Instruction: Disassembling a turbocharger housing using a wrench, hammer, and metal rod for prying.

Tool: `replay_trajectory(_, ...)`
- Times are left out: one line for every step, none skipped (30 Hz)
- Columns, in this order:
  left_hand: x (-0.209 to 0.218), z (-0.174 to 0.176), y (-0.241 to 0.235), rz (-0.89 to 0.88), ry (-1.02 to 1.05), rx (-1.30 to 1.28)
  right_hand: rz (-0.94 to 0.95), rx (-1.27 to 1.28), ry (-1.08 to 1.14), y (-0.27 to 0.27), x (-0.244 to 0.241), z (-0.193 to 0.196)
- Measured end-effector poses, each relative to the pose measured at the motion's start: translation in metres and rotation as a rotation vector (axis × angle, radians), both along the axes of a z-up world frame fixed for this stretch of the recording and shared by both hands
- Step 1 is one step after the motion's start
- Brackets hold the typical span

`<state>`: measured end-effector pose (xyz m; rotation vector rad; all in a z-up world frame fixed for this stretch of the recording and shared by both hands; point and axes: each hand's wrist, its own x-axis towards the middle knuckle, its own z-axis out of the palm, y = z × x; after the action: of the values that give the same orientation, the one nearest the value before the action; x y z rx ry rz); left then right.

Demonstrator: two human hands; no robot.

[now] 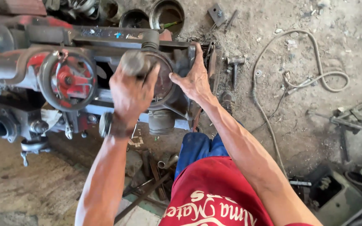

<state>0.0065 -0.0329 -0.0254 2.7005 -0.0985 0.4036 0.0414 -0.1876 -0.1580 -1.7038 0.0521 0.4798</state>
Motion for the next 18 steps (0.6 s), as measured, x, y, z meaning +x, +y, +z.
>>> replay_trajectory(-0.01,0.01,-0.003,-0.038,-0.021,-0.074,-0.018,0.022,-0.025,0.002,0.001,-0.006)
replay_trajectory(-0.026,0.02,-0.008,-0.056,-0.037,-0.145,-0.017,0.046,-0.044,0.003,-0.003,-0.012)
replay_trajectory(-0.036,0.031,-0.016,-0.052,-0.029,-0.146,-0.013,0.046,-0.036,0.002,-0.004,-0.011)
replay_trajectory(-0.044,0.041,-0.023,-0.055,0.017,-0.285,-0.018,0.067,-0.043,0.002,-0.002,-0.009)
replay_trajectory(-0.051,0.051,-0.029,-0.058,0.063,-0.426,-0.023,0.087,-0.05,0.002,-0.001,-0.008)
replay_trajectory(-0.055,0.037,-0.024,-0.067,0.06,-0.424,-0.031,0.089,-0.055,0.002,0.001,-0.008)
replay_trajectory(-0.059,0.023,-0.018,-0.109,0.037,-0.297,-0.011,0.06,-0.061,0.0,0.003,-0.008)
replay_trajectory(-0.07,0.01,-0.015,-0.138,0.023,-0.17,0.019,0.031,-0.056,-0.002,-0.003,-0.007)
replay_trajectory(-0.074,0.011,-0.017,-0.135,0.029,-0.168,0.022,0.033,-0.05,-0.002,-0.006,-0.012)
replay_trajectory(-0.075,0.01,-0.016,-0.09,0.027,-0.168,0.023,0.045,-0.085,0.0,-0.005,-0.018)
replay_trajectory(-0.075,0.009,-0.015,-0.045,0.026,-0.167,0.024,0.057,-0.12,0.002,-0.004,-0.024)
replay_trajectory(-0.078,0.016,-0.02,-0.047,0.034,-0.172,0.022,0.052,-0.112,0.0,-0.004,-0.021)
replay_trajectory(-0.08,0.023,-0.025,-0.087,-0.056,0.018,0.006,0.048,-0.097,-0.002,-0.005,-0.018)
replay_trajectory(-0.08,0.031,-0.027,-0.125,-0.155,0.216,-0.005,0.052,-0.092,0.001,-0.001,-0.014)
replay_trajectory(-0.086,0.021,-0.024,-0.123,-0.157,0.218,-0.003,0.054,-0.094,0.002,-0.001,-0.013)
replay_trajectory(-0.091,0.01,-0.021,-0.153,-0.156,0.214,0.007,0.029,-0.099,0.002,-0.001,-0.013)
replay_trajectory(-0.096,0.0,-0.018,-0.183,-0.156,0.209,0.018,0.005,-0.103,0.001,-0.002,-0.012)
replay_trajectory(-0.097,0.004,-0.025,-0.175,-0.149,0.213,0.026,0.009,-0.098,-0.001,-0.005,-0.013)
